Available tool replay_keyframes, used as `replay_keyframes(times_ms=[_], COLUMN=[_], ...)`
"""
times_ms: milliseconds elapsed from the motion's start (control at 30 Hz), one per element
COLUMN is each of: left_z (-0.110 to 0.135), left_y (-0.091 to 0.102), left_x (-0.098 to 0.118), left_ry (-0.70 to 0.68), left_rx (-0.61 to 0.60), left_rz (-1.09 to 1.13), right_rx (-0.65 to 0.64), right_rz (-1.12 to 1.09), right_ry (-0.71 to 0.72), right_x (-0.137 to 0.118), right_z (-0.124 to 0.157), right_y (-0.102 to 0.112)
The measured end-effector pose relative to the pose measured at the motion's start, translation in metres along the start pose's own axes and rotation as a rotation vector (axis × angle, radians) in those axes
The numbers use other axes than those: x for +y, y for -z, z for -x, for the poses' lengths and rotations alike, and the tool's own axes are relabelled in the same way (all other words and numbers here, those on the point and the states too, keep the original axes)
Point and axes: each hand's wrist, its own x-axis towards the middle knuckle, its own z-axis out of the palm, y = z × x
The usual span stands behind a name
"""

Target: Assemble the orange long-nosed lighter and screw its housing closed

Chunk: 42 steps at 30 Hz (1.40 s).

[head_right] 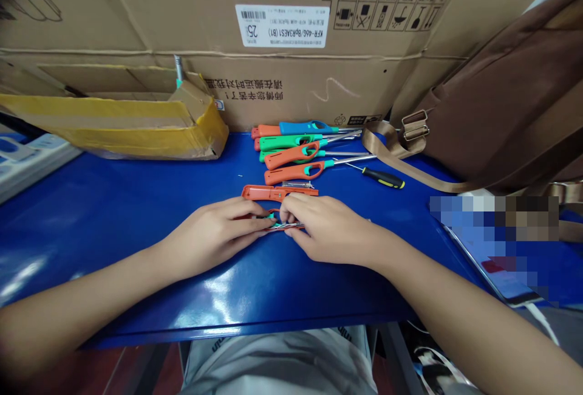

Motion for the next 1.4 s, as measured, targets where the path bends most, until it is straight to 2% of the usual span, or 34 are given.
replay_keyframes(times_ms=[233,633,833,1100,1400], left_z=[0.000,0.001,0.001,0.001,0.000], left_y=[0.002,-0.002,-0.001,-0.003,-0.001], left_x=[0.003,0.003,0.003,0.003,0.005], left_ry=[-0.025,-0.045,-0.076,-0.081,-0.091], left_rx=[-0.007,0.040,0.025,0.030,0.018], left_rz=[-0.082,-0.149,-0.139,-0.147,-0.150], right_rx=[0.040,-0.017,0.000,0.086,0.101], right_rz=[-0.042,-0.123,-0.197,-0.238,-0.283], right_ry=[-0.011,-0.002,0.024,-0.051,-0.118], right_x=[0.005,0.008,0.009,0.011,0.009], right_z=[-0.003,-0.002,-0.002,-0.010,-0.014], right_y=[-0.002,0.002,0.002,-0.006,-0.010])
